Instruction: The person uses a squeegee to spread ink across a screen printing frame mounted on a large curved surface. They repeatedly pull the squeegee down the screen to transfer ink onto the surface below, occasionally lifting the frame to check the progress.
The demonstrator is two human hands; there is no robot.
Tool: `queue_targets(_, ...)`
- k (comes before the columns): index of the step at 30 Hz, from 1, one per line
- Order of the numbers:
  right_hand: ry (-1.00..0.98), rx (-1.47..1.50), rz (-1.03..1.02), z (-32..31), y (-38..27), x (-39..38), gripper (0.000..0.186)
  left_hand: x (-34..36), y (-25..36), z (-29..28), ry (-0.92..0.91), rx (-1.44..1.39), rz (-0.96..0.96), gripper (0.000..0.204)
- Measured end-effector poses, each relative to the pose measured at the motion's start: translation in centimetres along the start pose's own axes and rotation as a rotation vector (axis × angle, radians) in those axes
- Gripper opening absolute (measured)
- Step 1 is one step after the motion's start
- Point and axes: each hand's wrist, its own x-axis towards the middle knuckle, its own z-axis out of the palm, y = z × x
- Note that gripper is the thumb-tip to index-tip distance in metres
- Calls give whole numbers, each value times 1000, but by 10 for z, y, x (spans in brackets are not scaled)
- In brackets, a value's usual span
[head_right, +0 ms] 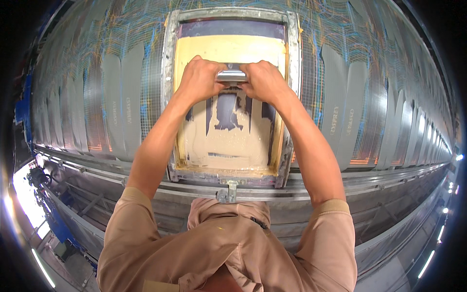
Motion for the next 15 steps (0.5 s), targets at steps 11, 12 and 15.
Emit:
queue_targets(11,21,295,139,25,-84,-151,61,-159,87,13,40,2,18,33)
queue_targets(12,176,362,176,20,-74,-149,61,-159,89,9,43,2,27,31)
queue_targets(15,738,-172,454,17,6,-139,42,-163,90,4,-3,12,35,30)
